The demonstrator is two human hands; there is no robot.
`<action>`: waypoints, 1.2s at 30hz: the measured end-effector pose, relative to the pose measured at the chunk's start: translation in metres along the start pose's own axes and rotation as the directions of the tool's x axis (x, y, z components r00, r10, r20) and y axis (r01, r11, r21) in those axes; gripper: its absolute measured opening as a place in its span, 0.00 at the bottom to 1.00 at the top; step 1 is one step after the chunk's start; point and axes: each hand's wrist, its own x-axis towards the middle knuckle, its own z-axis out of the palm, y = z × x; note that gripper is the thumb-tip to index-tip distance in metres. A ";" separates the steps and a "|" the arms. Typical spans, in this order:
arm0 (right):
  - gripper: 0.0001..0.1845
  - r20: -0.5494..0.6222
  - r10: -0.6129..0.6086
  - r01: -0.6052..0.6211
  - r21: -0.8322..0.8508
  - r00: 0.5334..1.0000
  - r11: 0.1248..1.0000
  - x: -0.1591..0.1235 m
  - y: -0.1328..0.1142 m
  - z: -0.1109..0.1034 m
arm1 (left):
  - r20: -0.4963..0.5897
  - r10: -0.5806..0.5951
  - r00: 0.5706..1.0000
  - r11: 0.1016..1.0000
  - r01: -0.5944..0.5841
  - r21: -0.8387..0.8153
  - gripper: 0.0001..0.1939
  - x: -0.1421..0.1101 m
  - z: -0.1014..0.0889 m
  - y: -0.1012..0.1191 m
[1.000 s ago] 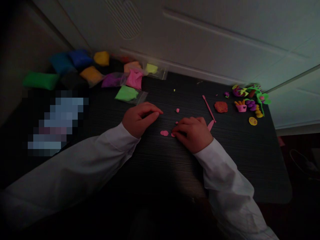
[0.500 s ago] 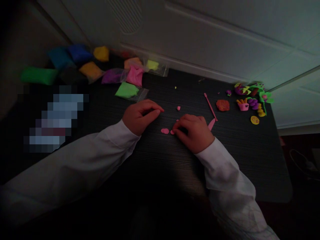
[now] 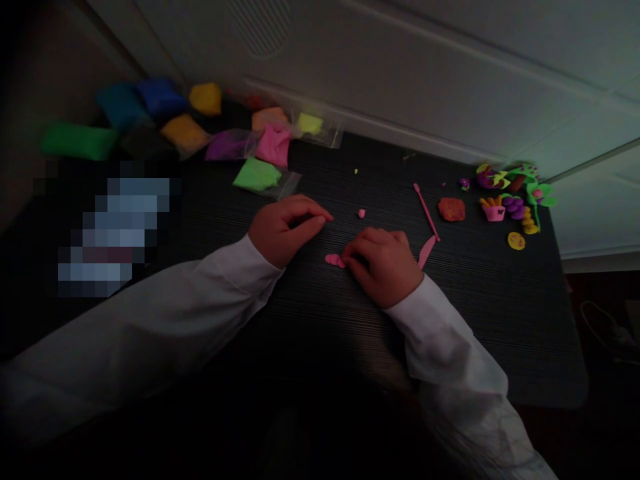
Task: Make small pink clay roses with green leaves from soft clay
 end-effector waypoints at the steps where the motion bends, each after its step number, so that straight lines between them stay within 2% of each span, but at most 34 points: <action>1: 0.06 0.002 0.000 0.000 0.003 1.000 1.000 0.000 0.000 0.000 | -0.001 0.002 1.000 1.000 -0.002 -0.002 0.09 0.000 0.000 0.000; 36: 0.08 -0.030 -0.009 0.007 -0.060 1.000 0.998 0.002 -0.001 0.004 | 0.018 -0.017 1.000 1.000 0.017 0.023 0.09 0.000 0.000 0.001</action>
